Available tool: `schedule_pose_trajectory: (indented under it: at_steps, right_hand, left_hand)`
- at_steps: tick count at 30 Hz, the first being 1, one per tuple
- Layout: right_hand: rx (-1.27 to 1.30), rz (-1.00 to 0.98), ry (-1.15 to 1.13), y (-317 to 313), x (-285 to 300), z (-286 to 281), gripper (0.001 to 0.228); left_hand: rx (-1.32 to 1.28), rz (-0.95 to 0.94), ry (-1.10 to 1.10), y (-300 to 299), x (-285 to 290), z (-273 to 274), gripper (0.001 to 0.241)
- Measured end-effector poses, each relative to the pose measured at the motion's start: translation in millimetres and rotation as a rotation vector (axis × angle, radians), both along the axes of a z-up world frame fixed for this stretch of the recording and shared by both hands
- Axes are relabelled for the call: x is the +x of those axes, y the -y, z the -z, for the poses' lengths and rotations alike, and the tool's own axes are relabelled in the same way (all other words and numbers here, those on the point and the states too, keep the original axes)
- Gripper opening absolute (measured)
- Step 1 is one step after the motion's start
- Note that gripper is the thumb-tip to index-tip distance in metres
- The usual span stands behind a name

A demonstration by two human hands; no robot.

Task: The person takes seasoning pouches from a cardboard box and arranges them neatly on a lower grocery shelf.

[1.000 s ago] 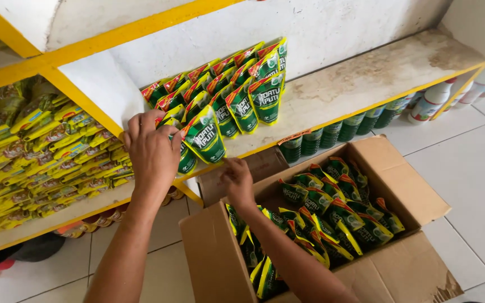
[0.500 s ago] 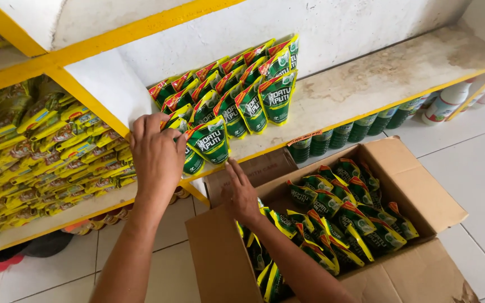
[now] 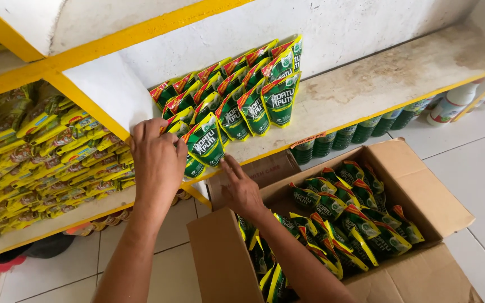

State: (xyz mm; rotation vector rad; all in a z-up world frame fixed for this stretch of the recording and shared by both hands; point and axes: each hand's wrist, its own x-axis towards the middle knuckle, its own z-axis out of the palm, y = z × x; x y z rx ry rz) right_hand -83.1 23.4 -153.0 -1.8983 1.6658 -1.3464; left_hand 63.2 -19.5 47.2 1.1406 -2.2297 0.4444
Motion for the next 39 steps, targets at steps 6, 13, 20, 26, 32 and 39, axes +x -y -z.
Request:
schedule_pose_trajectory:
  at_steps: [6, 13, 20, 26, 32, 39]
  right_hand:
    - [-0.045, -0.079, 0.074, 1, -7, -1, 0.081]
    - [-0.007, -0.092, 0.177, 0, -9, -6, 0.077]
    - [-0.076, -0.088, 0.035, -2, -11, -6, 0.082]
    - [-0.04, -0.032, -0.065, -3, -3, -3, 0.079]
    - [-0.074, -0.024, -0.088, -2, -4, -5, 0.076]
    - [-0.146, -0.028, -0.029, -6, -24, -3, 0.047]
  left_hand:
    - [0.003, -0.011, 0.006, 0, -3, 1, 0.016]
    - [-0.085, -0.019, -0.001, 4, -13, 4, 0.027]
    - [-0.1, -0.004, -0.028, 28, -31, 17, 0.032]
    - [-0.133, -0.058, -0.065, 41, -33, 27, 0.027]
    - [-0.077, -0.095, -0.122, 42, -34, 23, 0.027]
    - [-0.066, -0.052, -0.186, 31, -35, 9, 0.019]
